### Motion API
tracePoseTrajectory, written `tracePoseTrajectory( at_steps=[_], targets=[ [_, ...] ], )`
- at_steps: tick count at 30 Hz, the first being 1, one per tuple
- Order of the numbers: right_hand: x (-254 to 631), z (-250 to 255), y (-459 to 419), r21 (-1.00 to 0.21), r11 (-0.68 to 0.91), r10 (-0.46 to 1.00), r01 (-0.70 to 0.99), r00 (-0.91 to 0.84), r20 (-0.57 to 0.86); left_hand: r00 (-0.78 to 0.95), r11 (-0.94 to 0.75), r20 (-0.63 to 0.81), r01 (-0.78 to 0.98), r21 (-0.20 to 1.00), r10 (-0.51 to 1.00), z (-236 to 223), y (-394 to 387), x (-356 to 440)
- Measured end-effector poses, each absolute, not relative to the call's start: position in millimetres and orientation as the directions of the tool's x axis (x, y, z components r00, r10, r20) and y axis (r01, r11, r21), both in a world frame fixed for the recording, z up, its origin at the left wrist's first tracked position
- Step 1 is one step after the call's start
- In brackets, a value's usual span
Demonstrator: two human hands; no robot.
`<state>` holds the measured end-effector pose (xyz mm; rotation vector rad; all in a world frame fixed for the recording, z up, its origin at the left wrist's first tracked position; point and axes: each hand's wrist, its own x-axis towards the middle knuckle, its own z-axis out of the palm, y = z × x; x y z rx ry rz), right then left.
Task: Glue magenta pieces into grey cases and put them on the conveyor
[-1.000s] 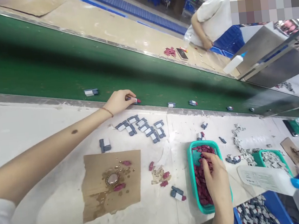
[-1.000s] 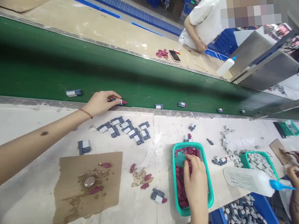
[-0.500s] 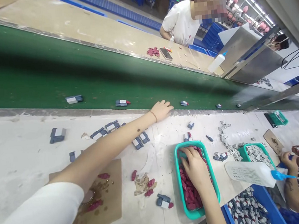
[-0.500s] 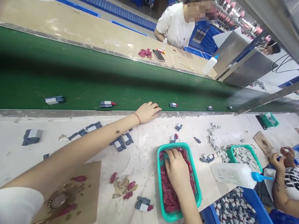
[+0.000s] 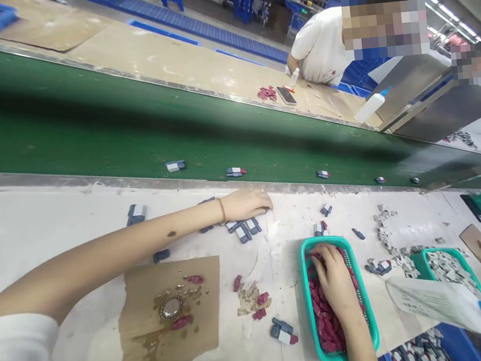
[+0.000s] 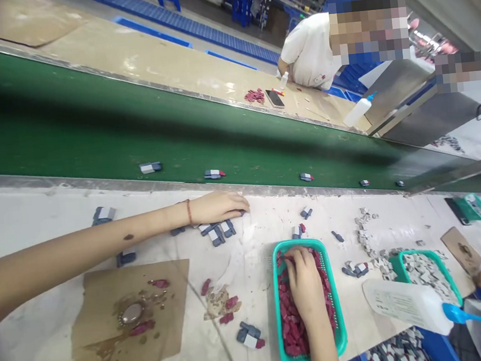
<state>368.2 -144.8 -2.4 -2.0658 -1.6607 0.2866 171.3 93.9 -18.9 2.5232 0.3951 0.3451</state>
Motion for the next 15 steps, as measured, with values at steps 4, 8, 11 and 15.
tracePoseTrajectory(
  at_steps=[4, 8, 11, 15],
  targets=[
    [358, 14, -147, -0.683, -0.245, 0.918, 0.688, 0.391, 0.064, 0.806, -0.725, 0.162, 0.398, 0.562, 0.569, -9, 111, 115],
    [324, 33, -144, -0.840, -0.225, 0.892, 0.493, 0.451, 0.026, 0.500, -0.478, 0.132, 0.669, 0.569, 0.856, -12, 139, 59],
    [285, 36, -136, -0.920, -0.183, 0.900, 0.346, 0.436, -0.015, 0.390, -0.359, 0.083, 0.717, 0.597, 0.917, -18, 145, 36],
    [226, 23, -121, -0.926, -0.143, 0.973, 0.349, 0.220, -0.067, 0.312, -0.225, 0.004, 0.678, 0.699, 0.950, -17, 137, 24]
  ],
)
